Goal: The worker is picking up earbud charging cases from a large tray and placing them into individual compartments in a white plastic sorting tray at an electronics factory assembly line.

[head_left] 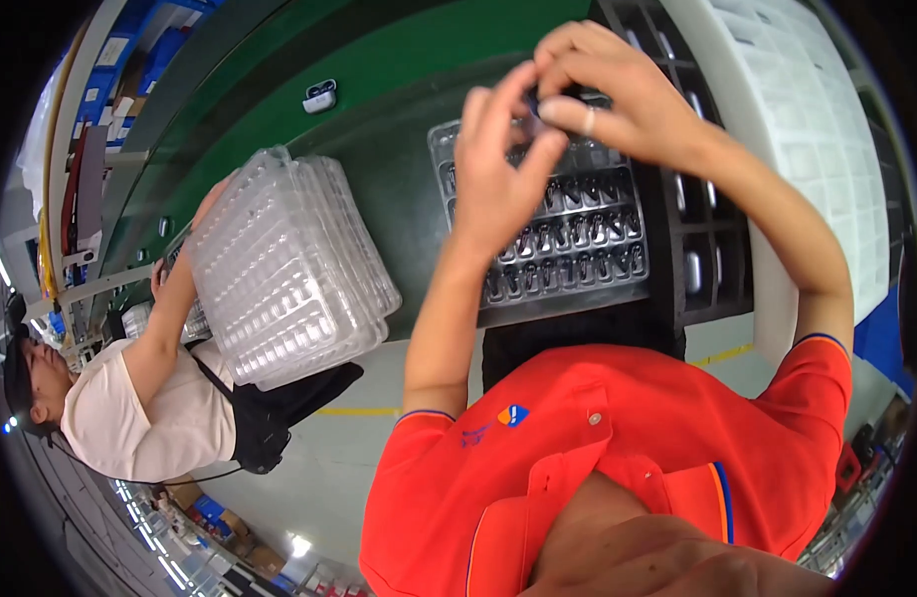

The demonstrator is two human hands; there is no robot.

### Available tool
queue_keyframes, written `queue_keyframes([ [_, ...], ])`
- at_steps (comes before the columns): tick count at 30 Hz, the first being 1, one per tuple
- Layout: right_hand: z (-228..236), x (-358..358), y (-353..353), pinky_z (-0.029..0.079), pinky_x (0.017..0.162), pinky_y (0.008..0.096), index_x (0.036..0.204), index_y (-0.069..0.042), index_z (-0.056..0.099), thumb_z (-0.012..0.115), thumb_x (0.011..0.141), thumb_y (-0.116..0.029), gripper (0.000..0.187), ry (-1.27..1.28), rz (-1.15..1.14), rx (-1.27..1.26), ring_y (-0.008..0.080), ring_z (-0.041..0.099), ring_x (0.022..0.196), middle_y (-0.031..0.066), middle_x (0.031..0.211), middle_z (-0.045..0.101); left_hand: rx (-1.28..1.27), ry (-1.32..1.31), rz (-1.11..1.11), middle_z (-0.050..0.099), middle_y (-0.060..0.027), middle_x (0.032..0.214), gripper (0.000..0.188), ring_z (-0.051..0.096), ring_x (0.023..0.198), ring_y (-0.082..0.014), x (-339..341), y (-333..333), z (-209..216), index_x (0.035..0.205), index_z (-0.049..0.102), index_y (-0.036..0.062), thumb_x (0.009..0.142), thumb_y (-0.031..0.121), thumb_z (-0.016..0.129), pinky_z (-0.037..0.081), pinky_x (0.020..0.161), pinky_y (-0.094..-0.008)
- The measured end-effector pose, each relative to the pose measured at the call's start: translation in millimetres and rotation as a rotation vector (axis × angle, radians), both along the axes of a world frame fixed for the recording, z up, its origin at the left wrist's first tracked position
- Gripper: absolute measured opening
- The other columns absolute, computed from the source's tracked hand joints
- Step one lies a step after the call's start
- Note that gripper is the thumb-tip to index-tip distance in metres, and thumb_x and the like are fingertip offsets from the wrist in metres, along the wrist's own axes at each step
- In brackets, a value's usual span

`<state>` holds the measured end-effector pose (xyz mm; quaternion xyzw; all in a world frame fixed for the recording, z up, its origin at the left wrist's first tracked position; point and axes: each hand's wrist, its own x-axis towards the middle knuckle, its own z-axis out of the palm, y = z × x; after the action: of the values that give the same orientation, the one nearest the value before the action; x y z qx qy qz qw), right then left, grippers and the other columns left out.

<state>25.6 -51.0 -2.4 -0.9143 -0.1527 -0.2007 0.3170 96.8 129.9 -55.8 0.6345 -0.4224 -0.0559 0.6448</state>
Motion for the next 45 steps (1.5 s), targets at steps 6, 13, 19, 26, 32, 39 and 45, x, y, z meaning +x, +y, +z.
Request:
queue_keyframes([
  [6,-31.9,41.2,-24.8,0.05,0.083,0.0397,0.099,-0.002,0.065,0.066,0.091,-0.016,0.016,-0.189,-0.161,-0.017,0.0299,0.062,0.09,0.0124,0.098,0.065,0.285,-0.078,0.017,0.055,-0.0074,0.105,0.056,0.059,0.092,-0.0127,70.1,5.5,-23.5,0.139,0.054,0.0018,0.086,-0.002,0.07,0.054,0.077,-0.0255],
  [13,-112.8,33.8,31.8,0.049,0.092,0.0405,0.09,-0.008,0.064,0.072,0.086,-0.021,0.016,0.162,0.098,-0.059,0.0278,0.056,0.107,0.0064,0.11,0.06,0.345,0.37,0.384,0.07,-0.0146,0.101,0.061,0.068,0.08,-0.0158,185.2,-41.2,-100.3,0.139,0.051,0.0009,0.082,-0.004,0.071,0.057,0.069,-0.0268],
  [19,-122.6,35.8,34.3,0.049,0.094,0.0421,0.095,-0.006,0.063,0.071,0.086,-0.017,0.016,0.179,0.179,-0.151,0.0294,0.054,0.113,0.0079,0.12,0.056,0.612,0.13,0.41,0.07,-0.0218,0.11,0.061,0.068,0.103,-0.0322,226.3,-39.8,-116.6,0.134,0.058,0.0098,0.077,0.02,0.078,0.052,0.094,-0.0426],
  [26,-121.3,39.3,25.1,0.049,0.093,0.0412,0.095,-0.006,0.062,0.071,0.087,-0.017,0.016,0.153,0.198,-0.175,0.0281,0.056,0.109,0.0068,0.117,0.057,0.614,-0.176,0.66,0.052,-0.0242,0.129,0.061,0.046,0.122,-0.043,184.6,-19.2,-100.3,0.138,0.051,0.0059,0.083,0.023,0.072,0.037,0.109,-0.0478],
  [32,-89.4,26.4,6.6,0.048,0.092,0.0438,0.108,-0.011,0.066,0.073,0.083,-0.02,0.028,0.0,0.11,-0.317,0.0291,0.059,0.106,0.0083,0.116,0.06,0.348,-0.366,0.442,0.059,-0.0184,0.129,0.04,0.052,0.123,-0.0366,91.9,5.7,-92.4,0.126,0.061,0.0033,0.09,0.019,0.067,0.039,0.107,-0.045],
  [39,57.7,-56.8,-144.4,0.052,0.08,0.0369,0.105,-0.002,0.068,0.065,0.092,-0.014,0.017,-0.058,-0.54,-0.123,0.0281,0.066,0.087,0.013,0.096,0.07,0.629,-0.629,0.245,0.05,-0.0186,0.143,0.042,0.041,0.136,-0.0419,21.1,30.9,-82.1,0.131,0.059,0.0073,0.093,0.026,0.062,0.034,0.112,-0.05],
  [45,18.0,-124.6,-253.8,0.052,0.079,0.04,0.102,-0.004,0.07,0.064,0.09,-0.014,0.017,0.137,-0.671,-0.371,0.0308,0.067,0.089,0.0149,0.097,0.07,0.617,-0.538,0.236,0.043,-0.0217,0.147,0.042,0.039,0.137,-0.0408,14.8,33.8,-80.7,0.134,0.056,0.004,0.097,0.023,0.059,0.031,0.114,-0.0497],
])
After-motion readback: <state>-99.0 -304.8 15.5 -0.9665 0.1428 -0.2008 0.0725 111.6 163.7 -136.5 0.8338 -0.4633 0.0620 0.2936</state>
